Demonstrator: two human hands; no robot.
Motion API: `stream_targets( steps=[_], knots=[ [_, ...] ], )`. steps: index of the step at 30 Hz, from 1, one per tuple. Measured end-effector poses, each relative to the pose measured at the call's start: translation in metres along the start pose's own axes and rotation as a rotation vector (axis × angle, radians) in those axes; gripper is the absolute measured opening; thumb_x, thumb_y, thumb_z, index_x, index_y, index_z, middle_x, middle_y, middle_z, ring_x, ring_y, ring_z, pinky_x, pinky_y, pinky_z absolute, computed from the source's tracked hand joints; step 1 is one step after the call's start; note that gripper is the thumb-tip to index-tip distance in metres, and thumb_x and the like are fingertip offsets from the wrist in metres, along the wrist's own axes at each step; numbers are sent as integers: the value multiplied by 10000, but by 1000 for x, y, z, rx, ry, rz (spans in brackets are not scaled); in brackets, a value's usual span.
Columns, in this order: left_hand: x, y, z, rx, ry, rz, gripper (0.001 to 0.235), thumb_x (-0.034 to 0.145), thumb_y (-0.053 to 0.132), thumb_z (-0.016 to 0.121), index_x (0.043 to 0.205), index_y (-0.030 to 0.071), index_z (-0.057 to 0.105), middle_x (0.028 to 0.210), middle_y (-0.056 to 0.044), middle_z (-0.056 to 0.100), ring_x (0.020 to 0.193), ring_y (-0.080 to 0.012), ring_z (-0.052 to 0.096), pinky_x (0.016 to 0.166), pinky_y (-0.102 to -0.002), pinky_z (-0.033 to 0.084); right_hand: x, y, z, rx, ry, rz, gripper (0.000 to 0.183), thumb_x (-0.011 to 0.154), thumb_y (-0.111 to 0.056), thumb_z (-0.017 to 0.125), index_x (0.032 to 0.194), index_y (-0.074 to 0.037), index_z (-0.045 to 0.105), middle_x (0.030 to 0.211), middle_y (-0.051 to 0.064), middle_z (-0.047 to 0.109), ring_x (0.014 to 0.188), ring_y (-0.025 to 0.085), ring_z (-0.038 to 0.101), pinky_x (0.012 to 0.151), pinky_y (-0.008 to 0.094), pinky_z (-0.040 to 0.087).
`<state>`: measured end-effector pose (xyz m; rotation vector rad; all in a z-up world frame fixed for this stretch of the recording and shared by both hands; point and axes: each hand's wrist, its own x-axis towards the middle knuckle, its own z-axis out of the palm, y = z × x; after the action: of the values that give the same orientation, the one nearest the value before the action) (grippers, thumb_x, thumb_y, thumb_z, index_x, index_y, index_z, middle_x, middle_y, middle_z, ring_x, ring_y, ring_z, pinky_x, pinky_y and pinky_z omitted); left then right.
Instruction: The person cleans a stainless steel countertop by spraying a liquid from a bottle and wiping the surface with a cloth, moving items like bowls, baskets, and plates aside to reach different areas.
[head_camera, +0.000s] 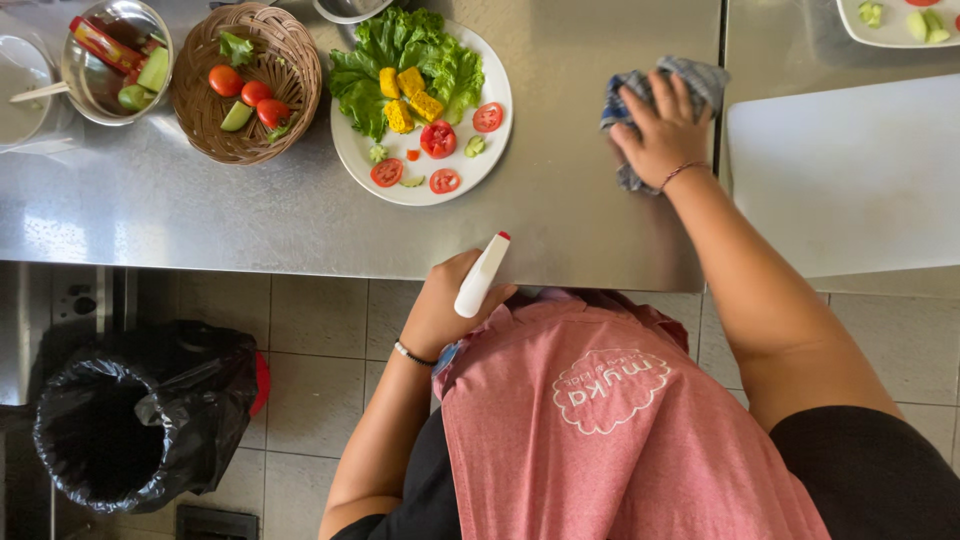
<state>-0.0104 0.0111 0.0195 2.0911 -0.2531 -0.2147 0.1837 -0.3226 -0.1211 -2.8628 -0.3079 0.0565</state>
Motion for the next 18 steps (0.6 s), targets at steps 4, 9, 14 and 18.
stream_targets(
  steps=[4, 9, 14, 18],
  knots=[
    [-21, 1, -21, -53, 110, 64, 278, 825, 166, 821, 990, 10, 661, 865, -137, 657, 730, -318, 648, 679, -379, 529, -41, -101, 27, -14, -1, -397, 612, 954, -618, 537, 1478, -301, 530, 1648, 87, 365, 1533, 358, 298, 1121, 749, 222],
    [-47, 4, -45, 17, 266, 106, 267, 821, 118, 827, 999, 14, 656, 880, -114, 652, 758, -266, 646, 677, -347, 518, -101, -174, 32, 112, -206, -891, 596, 915, -595, 505, 1450, -333, 546, 1600, 70, 400, 1449, 299, 349, 1065, 744, 258],
    [-82, 0, -58, 43, 405, -1, 267, 783, 47, 816, 989, 15, 648, 685, -51, 582, 596, -172, 576, 608, -297, 480, -31, -70, 22, -32, 44, -402, 573, 1001, -547, 528, 1502, -274, 578, 1627, 107, 436, 1486, 410, 344, 1055, 780, 212],
    [-105, -3, -60, 16, 473, 36, 264, 800, 20, 800, 1007, 12, 637, 680, -22, 583, 584, -128, 575, 598, -273, 473, -8, -37, 8, 30, 39, -4, 615, 1028, -520, 452, 1575, -238, 465, 1689, 132, 246, 1534, 412, 154, 1092, 809, 113]
  ],
)
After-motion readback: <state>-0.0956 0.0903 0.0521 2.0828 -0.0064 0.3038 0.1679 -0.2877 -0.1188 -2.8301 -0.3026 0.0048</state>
